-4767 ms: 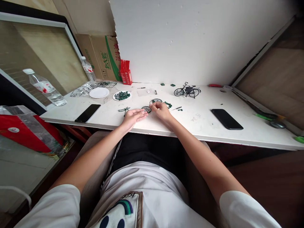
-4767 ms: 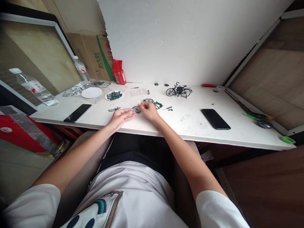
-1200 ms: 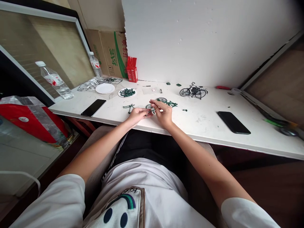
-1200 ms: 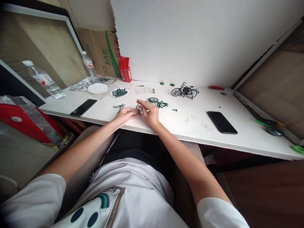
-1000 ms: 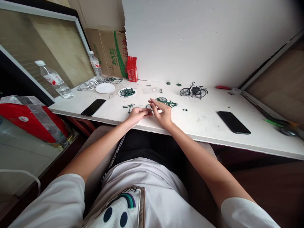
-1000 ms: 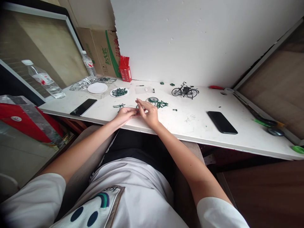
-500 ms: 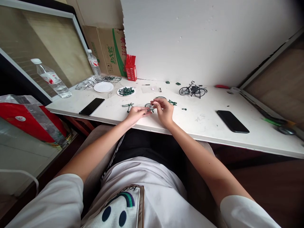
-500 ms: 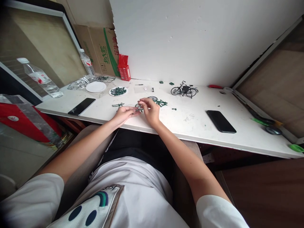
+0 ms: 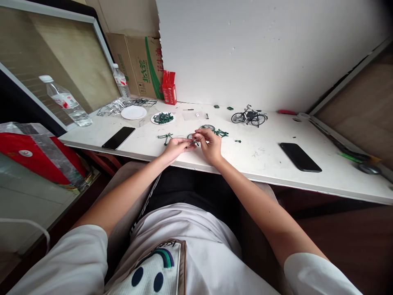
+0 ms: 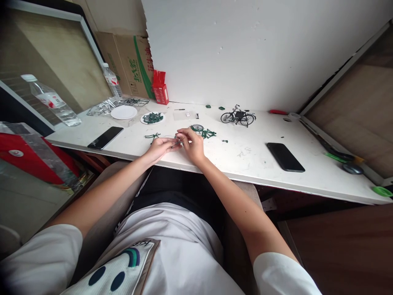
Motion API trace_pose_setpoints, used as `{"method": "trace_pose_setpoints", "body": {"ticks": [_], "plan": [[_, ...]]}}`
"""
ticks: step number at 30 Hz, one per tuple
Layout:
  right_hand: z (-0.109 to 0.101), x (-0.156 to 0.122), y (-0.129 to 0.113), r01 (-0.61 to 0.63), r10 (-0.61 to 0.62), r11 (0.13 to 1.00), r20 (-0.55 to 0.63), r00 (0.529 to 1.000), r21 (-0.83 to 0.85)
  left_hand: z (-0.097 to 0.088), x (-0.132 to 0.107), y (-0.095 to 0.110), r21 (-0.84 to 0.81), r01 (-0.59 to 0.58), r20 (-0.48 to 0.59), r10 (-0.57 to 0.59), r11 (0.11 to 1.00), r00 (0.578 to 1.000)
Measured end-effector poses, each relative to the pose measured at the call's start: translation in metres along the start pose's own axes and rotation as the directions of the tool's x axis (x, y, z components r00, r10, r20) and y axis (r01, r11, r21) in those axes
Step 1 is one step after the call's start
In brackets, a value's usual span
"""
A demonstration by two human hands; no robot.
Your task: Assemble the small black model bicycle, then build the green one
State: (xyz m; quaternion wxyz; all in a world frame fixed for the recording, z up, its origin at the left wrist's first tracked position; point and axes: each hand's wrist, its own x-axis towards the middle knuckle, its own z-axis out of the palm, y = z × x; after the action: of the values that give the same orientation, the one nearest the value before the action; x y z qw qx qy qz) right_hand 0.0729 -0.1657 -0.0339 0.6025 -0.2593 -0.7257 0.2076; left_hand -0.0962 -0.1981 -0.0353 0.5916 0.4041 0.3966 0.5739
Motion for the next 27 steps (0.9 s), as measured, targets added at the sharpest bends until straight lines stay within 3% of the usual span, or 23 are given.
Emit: {"method": "trace_pose_setpoints", "body": {"ticks": [27], "plan": [[0.0000, -0.0007, 0.0033, 0.018, -0.018, 1.000, -0.007, 1.000, -0.012, 0.0001, -0.0002, -0.0005, 0.036, -0.008, 0.007, 0.008, 0.999, 1.000]]}}
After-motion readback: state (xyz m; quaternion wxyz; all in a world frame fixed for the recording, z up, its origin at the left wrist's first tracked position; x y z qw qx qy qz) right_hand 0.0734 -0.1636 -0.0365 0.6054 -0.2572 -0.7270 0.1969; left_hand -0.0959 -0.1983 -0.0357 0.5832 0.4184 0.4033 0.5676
